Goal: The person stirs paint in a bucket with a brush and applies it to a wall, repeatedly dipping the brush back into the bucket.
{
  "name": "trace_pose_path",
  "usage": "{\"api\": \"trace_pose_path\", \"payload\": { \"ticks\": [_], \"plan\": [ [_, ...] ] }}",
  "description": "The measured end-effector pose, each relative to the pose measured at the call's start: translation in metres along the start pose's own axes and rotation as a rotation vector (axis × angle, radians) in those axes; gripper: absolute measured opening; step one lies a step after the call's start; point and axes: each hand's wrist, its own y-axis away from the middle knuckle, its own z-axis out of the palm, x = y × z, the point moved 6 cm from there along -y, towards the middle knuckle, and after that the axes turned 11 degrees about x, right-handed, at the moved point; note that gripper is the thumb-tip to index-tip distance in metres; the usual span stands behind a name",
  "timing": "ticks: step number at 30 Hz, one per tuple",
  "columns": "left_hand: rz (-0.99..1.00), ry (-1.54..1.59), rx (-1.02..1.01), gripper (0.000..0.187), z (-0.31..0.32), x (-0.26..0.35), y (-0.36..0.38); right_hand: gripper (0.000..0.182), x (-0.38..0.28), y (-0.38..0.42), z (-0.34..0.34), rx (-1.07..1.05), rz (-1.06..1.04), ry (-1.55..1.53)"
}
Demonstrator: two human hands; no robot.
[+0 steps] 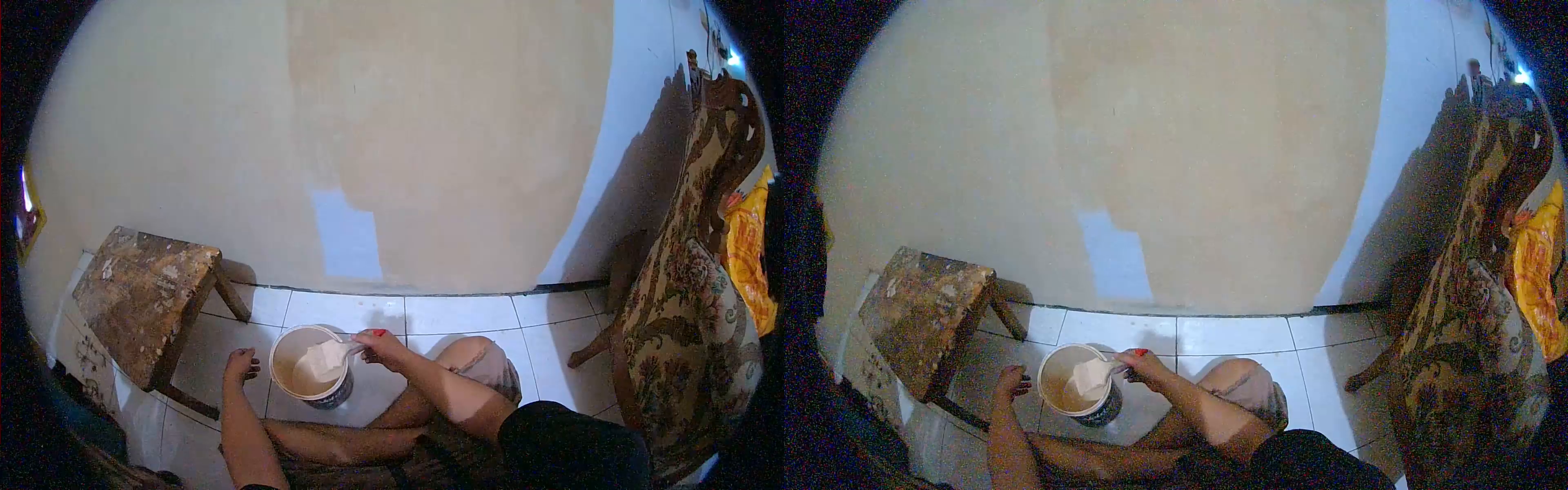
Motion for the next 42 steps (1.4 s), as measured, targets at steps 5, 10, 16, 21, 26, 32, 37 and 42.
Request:
{"api": "trace_pose_path", "payload": {
  "ticks": [5,10,16,21,26,32,37,42],
  "plan": [
    [0.017,-0.022,-0.054,0.036,0.006,-0.011,-0.018,0.022,0.004,-0.003,-0.002,0.037,-0.004,-0.009],
    [0.194,-0.089,-0.044,0.028,0.008,0.008,-0.015,0.028,0.014,-0.020,-0.009,-0.064,-0.113,-0.059],
    [0.136,-0.053,0.042,0.032,0.002,0.037,0.025,0.027,0.000,-0.001,0.001,0.016,0.035,0.054],
    [0.152,-0.073,0.017,0.035,0.005,0.034,0.016,0.021,0.001,-0.001,0.004,0.003,0.069,0.031],
    [0.113,-0.115,0.025,0.033,0.008,0.032,0.012,0.022,-0.001,0.001,0.004,-0.003,0.058,0.033],
    [0.397,-0.627,-0.020,0.044,0.021,-0.030,-0.059,0.029,0.003,-0.005,0.001,-0.067,-0.102,0.123],
    [-0.182,-0.272,-0.059,0.031,0.015,-0.063,-0.050,0.024,0.011,-0.007,-0.005,-0.017,0.039,-0.001],
    [-0.240,-0.267,-0.043,0.030,0.006,-0.070,-0.011,0.026,0.042,-0.044,-0.016,-0.093,-0.180,0.057]
  ]
}}
